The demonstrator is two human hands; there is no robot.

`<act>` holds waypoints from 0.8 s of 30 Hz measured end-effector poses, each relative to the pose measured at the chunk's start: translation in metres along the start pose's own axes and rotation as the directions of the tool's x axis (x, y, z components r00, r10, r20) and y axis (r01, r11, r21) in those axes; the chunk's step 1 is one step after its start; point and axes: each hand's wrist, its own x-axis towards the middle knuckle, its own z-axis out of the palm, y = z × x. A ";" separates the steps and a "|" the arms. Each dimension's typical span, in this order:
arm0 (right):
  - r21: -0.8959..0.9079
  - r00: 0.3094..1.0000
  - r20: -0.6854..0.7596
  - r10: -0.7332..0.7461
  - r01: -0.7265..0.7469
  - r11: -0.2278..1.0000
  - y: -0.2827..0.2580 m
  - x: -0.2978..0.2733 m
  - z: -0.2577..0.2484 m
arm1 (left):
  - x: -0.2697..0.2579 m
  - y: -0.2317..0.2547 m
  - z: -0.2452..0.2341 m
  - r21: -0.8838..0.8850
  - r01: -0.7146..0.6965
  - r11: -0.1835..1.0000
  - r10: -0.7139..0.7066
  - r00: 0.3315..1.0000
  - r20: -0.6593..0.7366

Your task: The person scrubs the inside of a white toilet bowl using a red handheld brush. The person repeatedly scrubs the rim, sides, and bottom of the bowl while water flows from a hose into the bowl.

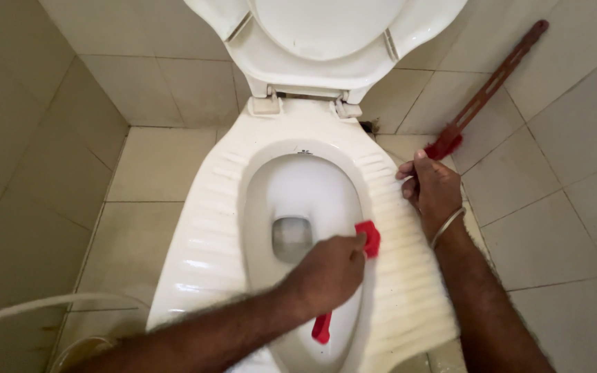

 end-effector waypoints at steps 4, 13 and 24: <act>0.002 0.999 -0.020 0.026 -0.026 1.000 -0.002 0.002 0.002 | -0.007 0.016 -0.015 -0.057 0.152 0.987 -0.151 0.988 0.026; -0.050 1.000 -0.006 -0.030 0.029 0.998 -0.001 0.000 0.003 | -0.047 0.025 -0.024 -0.037 0.193 0.981 -0.180 0.959 0.217; -0.052 0.996 0.051 -0.069 0.072 0.996 0.004 0.003 -0.001 | -0.099 0.017 0.000 -0.237 -0.100 0.966 0.225 0.774 0.591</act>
